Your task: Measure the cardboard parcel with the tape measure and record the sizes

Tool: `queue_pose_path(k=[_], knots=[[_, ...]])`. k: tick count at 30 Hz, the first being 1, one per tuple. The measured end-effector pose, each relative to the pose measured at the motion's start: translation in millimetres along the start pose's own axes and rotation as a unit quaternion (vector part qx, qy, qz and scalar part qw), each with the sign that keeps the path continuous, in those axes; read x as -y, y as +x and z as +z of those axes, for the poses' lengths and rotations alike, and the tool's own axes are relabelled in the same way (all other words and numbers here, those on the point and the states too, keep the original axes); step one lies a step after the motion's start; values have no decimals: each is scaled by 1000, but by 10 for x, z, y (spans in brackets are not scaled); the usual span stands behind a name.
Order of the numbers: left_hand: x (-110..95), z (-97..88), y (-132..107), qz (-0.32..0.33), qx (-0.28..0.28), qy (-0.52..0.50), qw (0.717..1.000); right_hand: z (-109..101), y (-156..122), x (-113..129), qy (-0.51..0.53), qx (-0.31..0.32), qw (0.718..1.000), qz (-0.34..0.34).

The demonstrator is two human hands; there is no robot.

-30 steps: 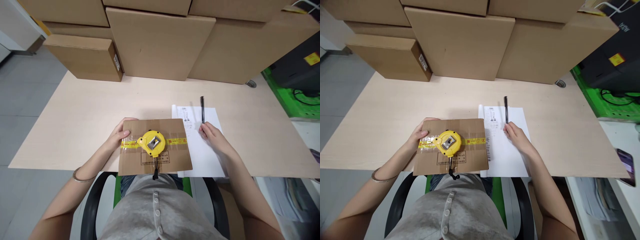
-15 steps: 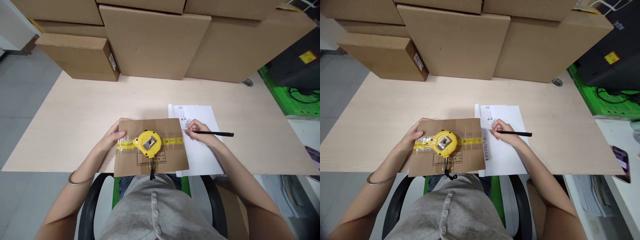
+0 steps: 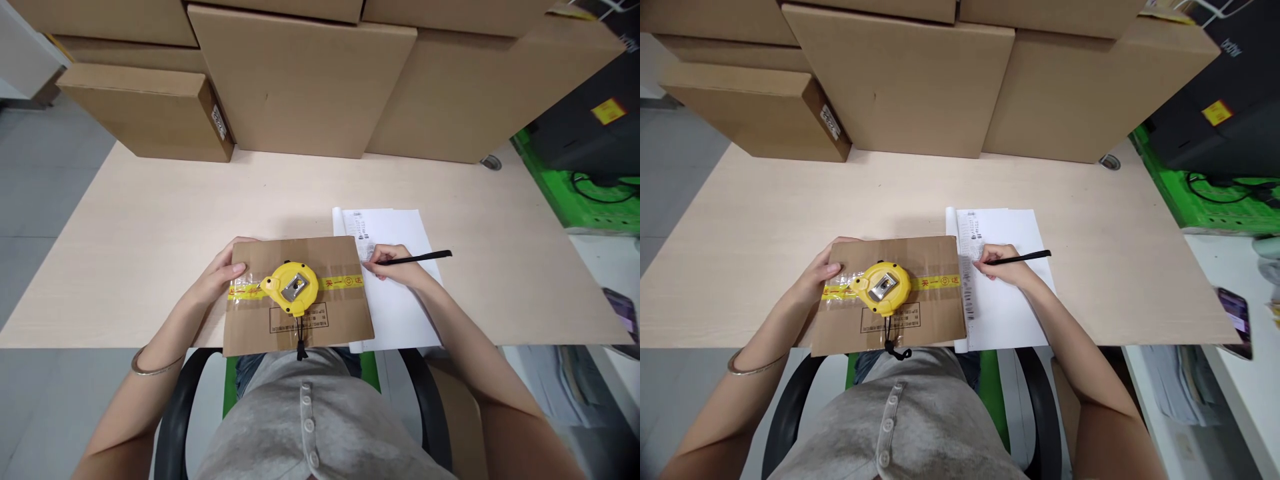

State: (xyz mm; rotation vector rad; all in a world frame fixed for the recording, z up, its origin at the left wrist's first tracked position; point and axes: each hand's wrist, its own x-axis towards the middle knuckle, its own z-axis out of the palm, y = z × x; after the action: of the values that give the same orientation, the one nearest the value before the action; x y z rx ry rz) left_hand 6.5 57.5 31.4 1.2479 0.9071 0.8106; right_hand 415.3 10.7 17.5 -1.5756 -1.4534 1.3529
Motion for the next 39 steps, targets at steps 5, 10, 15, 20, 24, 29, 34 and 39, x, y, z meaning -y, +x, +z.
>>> queue_pose_path(k=[5,10,15,20,24,29,34,39], knots=[[-4,3,-4,2,3,-1,1000,-5,6,-4,-1,3,1000,2],[-16,9,-7,0,4,2,1000,-9,25,-18,0,7,1000,0],[-20,7,-6,-1,4,4,1000,-21,27,-25,0,10,1000,0],[-34,27,-24,-8,3,-1,1000,-28,40,-38,3,3,1000,1],[-61,49,-45,-16,-2,-3,1000,-26,38,-34,2,7,1000,5],[-67,52,-48,-20,-10,1,1000,-28,33,-30,2,6,1000,5],[-58,42,-28,-19,-2,0,1000,-36,36,-37,2,0,1000,2],[-106,80,-41,-26,-9,-5,1000,-37,29,-36,1,2,1000,2]])
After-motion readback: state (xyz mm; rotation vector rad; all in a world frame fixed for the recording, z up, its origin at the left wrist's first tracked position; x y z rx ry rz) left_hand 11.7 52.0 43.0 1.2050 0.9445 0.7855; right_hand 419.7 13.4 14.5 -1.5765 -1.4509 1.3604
